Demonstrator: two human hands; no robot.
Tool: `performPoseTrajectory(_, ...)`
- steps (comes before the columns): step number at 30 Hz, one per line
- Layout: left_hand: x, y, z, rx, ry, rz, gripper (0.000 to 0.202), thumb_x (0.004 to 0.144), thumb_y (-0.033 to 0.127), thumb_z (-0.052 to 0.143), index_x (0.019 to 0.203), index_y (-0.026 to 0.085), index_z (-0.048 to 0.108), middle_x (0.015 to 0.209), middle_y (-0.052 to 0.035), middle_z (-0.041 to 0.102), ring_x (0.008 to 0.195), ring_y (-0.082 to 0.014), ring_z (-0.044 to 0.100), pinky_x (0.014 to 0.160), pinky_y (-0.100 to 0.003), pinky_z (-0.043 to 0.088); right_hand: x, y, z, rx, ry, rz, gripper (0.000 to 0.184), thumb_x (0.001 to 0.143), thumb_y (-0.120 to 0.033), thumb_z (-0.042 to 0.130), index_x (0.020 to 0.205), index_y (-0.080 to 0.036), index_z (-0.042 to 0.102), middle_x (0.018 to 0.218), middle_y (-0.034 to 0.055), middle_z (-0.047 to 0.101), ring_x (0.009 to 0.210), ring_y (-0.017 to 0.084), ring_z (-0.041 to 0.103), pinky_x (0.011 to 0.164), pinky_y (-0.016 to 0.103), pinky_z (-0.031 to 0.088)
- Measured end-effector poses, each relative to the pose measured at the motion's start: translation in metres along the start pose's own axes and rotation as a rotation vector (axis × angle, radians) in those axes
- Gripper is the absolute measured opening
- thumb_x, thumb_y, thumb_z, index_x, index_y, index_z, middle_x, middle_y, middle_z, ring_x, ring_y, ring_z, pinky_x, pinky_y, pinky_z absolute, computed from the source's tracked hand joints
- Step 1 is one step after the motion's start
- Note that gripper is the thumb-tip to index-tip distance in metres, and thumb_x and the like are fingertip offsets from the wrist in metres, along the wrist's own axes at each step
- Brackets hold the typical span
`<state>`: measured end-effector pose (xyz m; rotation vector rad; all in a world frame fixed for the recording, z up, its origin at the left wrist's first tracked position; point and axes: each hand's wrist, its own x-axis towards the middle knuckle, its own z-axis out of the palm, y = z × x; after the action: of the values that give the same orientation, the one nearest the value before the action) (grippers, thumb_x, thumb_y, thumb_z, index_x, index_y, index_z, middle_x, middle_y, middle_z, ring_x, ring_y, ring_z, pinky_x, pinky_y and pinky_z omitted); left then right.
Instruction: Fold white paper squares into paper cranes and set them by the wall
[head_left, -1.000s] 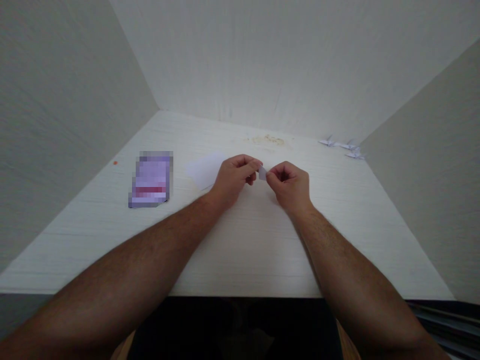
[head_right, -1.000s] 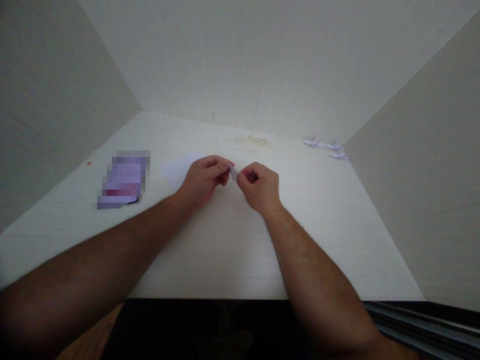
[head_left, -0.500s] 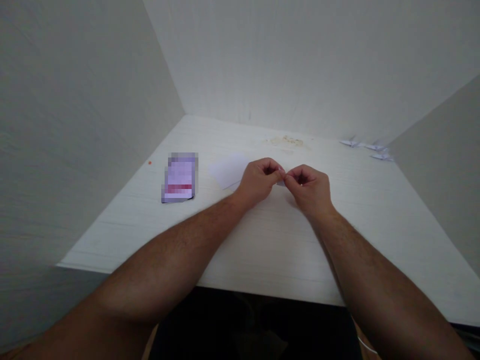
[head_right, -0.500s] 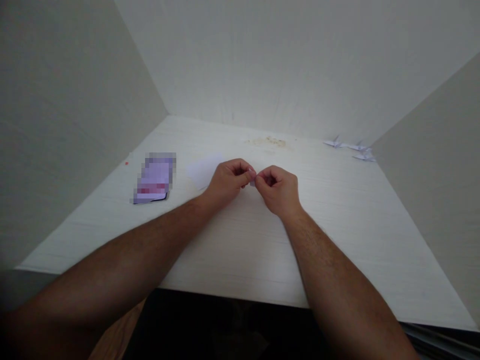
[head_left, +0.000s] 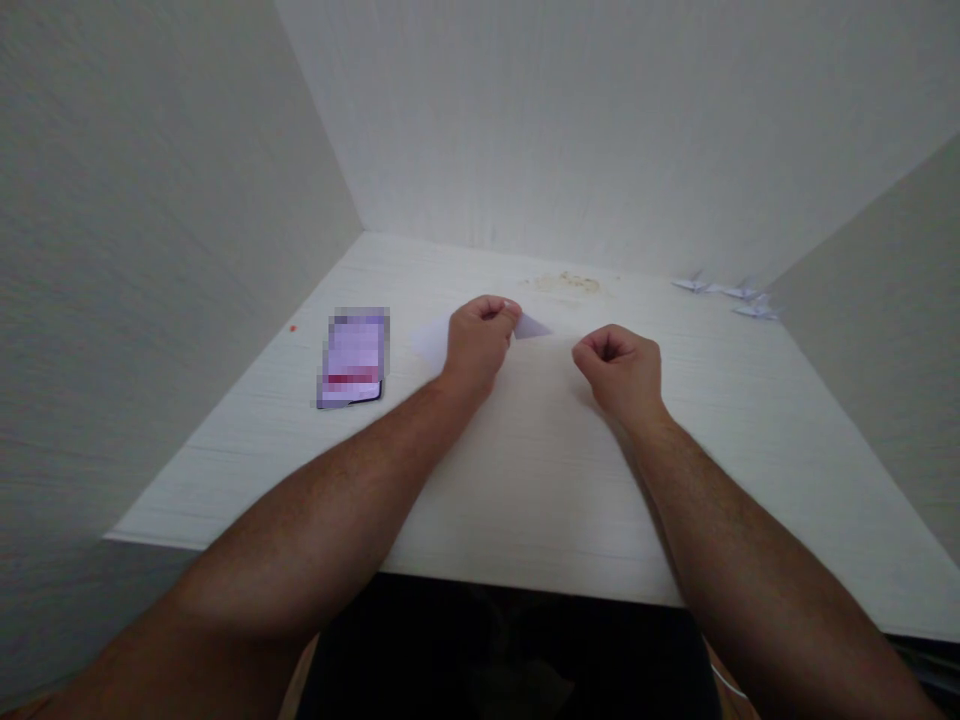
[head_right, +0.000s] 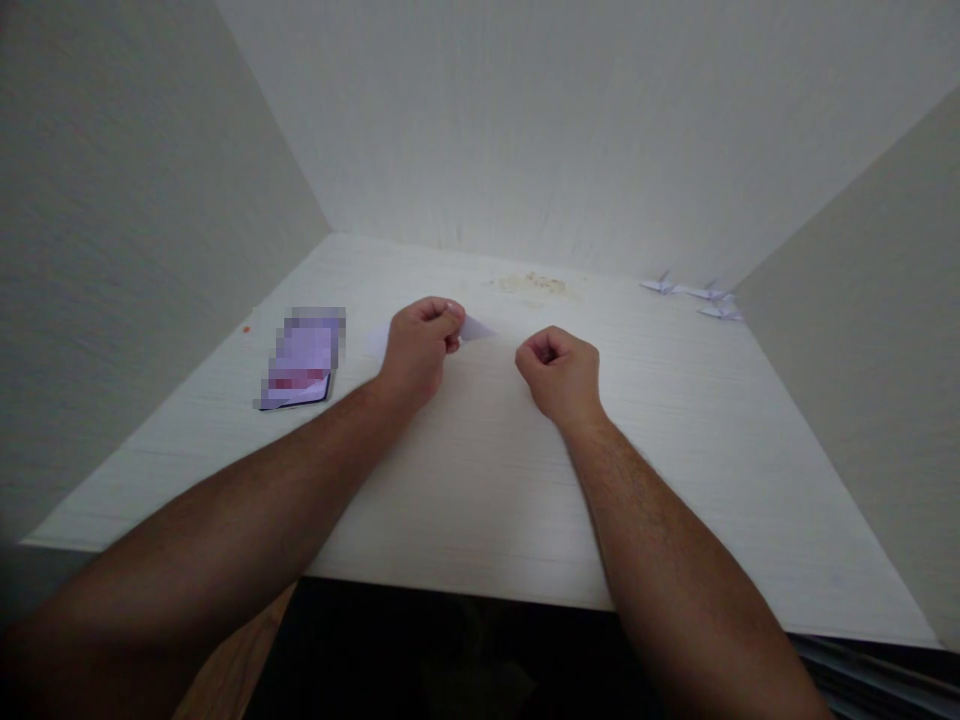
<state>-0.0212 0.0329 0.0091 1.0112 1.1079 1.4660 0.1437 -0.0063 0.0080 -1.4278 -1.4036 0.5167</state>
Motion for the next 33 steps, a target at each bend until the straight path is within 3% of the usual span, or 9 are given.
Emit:
performPoseTrajectory(2, 0.004, 0.001, -0.002, -0.022, 0.041, -0.019, 0.010, 0.075, 0.018, 0.066, 0.067, 0.017, 0.060, 0.052, 0.0050, 0.047, 0.047, -0.0068, 0.038, 0.046, -0.022, 0.027, 0.003, 0.002, -0.001, 0.037, 0.074, 0.033, 0.010, 0.069, -0.023, 0.065, 0.061, -0.018, 0.062, 0.051, -0.0051, 0.053, 0.047, 0.008, 0.042, 0.047, 0.024, 0.032)
performPoseTrajectory(6, 0.002, -0.001, -0.001, 0.012, -0.028, -0.042, 0.011, 0.073, 0.019, 0.070, 0.066, 0.016, 0.062, 0.052, 0.0041, 0.049, 0.047, -0.0065, 0.039, 0.046, -0.022, 0.027, 0.007, 0.005, 0.000, 0.125, 0.123, 0.090, 0.010, 0.069, -0.025, 0.067, 0.063, -0.018, 0.063, 0.051, -0.0050, 0.054, 0.047, 0.009, 0.044, 0.047, 0.024, 0.034)
performPoseTrajectory(16, -0.006, -0.003, 0.004, 0.085, -0.132, -0.020, 0.016, 0.073, 0.025, 0.074, 0.067, 0.016, 0.063, 0.052, 0.0044, 0.051, 0.047, -0.0059, 0.039, 0.047, -0.023, 0.027, -0.001, -0.001, 0.006, 0.146, -0.136, 0.125, 0.017, 0.070, -0.034, 0.073, 0.068, -0.017, 0.068, 0.054, -0.0034, 0.059, 0.048, 0.008, 0.044, 0.046, 0.023, 0.031)
performPoseTrajectory(20, -0.008, -0.001, 0.004, 0.135, -0.183, 0.001, 0.019, 0.074, 0.028, 0.073, 0.065, 0.016, 0.062, 0.052, 0.0048, 0.050, 0.047, -0.0061, 0.039, 0.048, -0.023, 0.028, -0.001, -0.002, 0.006, 0.117, -0.106, 0.088, 0.016, 0.071, -0.030, 0.070, 0.062, -0.018, 0.064, 0.051, -0.0046, 0.055, 0.047, 0.007, 0.041, 0.045, 0.023, 0.029)
performPoseTrajectory(25, -0.014, 0.003, 0.002, 0.364, -0.338, 0.019, 0.025, 0.074, 0.029, 0.075, 0.057, 0.016, 0.061, 0.050, 0.0037, 0.050, 0.047, -0.0069, 0.038, 0.048, -0.024, 0.025, 0.002, -0.001, 0.005, 0.122, -0.036, 0.077, 0.015, 0.072, -0.029, 0.068, 0.062, -0.018, 0.064, 0.050, -0.0050, 0.053, 0.047, 0.007, 0.040, 0.046, 0.024, 0.029)
performPoseTrajectory(33, -0.013, 0.002, 0.001, 0.312, -0.309, 0.019, 0.030, 0.071, 0.029, 0.075, 0.054, 0.017, 0.054, 0.051, 0.0043, 0.048, 0.050, -0.0076, 0.038, 0.050, -0.024, 0.027, 0.001, -0.002, 0.005, 0.113, -0.097, 0.089, 0.017, 0.070, -0.029, 0.069, 0.060, -0.018, 0.060, 0.051, -0.0054, 0.051, 0.047, 0.007, 0.038, 0.046, 0.023, 0.026)
